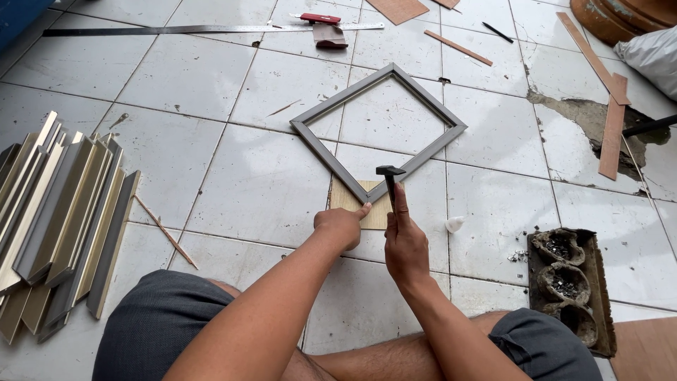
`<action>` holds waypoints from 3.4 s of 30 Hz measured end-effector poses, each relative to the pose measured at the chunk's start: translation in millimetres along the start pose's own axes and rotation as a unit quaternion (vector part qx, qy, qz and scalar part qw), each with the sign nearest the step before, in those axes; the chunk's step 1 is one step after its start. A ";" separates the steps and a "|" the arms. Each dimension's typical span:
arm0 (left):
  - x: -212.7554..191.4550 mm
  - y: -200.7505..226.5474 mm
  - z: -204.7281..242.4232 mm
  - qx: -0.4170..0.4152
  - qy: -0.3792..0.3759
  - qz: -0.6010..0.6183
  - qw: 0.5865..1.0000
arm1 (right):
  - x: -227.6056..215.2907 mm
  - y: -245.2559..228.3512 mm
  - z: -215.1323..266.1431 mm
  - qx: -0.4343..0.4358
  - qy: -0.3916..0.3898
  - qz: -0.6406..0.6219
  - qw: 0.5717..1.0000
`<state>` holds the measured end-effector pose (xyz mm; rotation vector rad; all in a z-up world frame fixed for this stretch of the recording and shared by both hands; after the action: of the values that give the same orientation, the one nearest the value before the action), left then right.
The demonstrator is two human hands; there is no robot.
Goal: Assembling a picture frame by aligning a corner support and hammering a nail into it.
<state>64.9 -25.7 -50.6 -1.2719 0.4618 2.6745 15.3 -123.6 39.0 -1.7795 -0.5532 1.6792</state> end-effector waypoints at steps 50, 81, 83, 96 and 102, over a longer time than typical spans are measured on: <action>-21.9 13.4 3.9 0.010 0.012 0.005 1.000 | -163.0 235.7 -25.4 0.300 0.048 0.021 0.952; -10.3 12.1 -3.5 0.011 0.005 -0.026 1.000 | -20.3 -0.2 -71.2 0.058 -0.049 -0.220 0.973; -8.6 11.6 -5.7 0.005 -0.002 -0.024 1.000 | -6.5 6.4 -72.2 0.056 -0.072 -0.196 0.976; -2.9 9.5 -17.6 0.000 -0.051 -0.039 0.998 | 31.7 6.5 -75.4 -0.069 -0.105 -0.030 0.992; -6.0 12.6 -9.8 0.009 -0.066 -0.054 0.996 | 25.7 -8.9 -71.5 -0.117 -0.092 0.014 0.989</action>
<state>72.6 -40.9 -49.1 -1.0752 0.3875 2.6351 89.7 -110.7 26.2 -1.8086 -0.8420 1.8752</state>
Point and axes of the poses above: each hand's wrist, its own z-axis away from the middle knuckle, its own x-axis out of the palm, y = z × x, the point moved 10 cm from there along -z, towards the middle knuckle, and after that the axes turned 5 degrees about -y, right-handed, at the moved point
